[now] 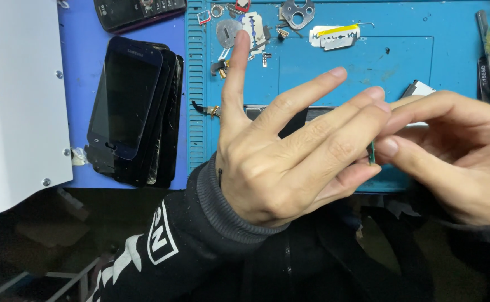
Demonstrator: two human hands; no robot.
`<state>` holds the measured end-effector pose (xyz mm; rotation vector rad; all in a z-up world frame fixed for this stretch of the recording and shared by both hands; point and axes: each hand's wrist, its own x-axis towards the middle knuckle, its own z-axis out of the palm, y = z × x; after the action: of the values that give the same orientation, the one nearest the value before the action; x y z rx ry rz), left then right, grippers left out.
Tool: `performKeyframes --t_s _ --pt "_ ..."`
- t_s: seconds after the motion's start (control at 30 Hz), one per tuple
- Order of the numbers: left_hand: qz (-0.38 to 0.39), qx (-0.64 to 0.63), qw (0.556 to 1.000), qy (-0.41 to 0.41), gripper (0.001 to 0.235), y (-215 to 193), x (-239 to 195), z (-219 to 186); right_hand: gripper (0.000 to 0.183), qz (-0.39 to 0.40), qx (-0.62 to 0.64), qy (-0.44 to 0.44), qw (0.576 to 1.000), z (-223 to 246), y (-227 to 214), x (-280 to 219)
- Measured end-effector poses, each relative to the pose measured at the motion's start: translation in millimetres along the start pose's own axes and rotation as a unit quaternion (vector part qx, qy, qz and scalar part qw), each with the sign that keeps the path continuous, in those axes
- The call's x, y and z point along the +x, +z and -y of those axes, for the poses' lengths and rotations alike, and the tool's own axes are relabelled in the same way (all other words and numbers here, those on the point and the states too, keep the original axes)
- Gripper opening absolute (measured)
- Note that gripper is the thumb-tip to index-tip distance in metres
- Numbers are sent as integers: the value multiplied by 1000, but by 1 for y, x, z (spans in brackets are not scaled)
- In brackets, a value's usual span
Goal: Disassembling and inspecting internal components of a mobile phone.
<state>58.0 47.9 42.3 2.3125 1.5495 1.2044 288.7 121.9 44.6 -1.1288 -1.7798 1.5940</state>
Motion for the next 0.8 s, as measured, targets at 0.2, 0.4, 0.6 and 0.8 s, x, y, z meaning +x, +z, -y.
performKeyframes --t_s 0.2,0.4,0.6,0.8 --pt "-16 16 1000 14 40 4 0 -2 20 -9 19 42 999 -12 -9 -8" --pt "-28 19 999 24 47 8 0 -5 38 14 -10 114 993 -12 -19 -3" --pt "-3 -34 999 5 55 -2 -1 -6 39 -2 -51 50 997 -5 -21 -13" --pt "-9 -78 997 -8 54 6 -5 -8 23 64 218 120 966 -19 -27 -6"
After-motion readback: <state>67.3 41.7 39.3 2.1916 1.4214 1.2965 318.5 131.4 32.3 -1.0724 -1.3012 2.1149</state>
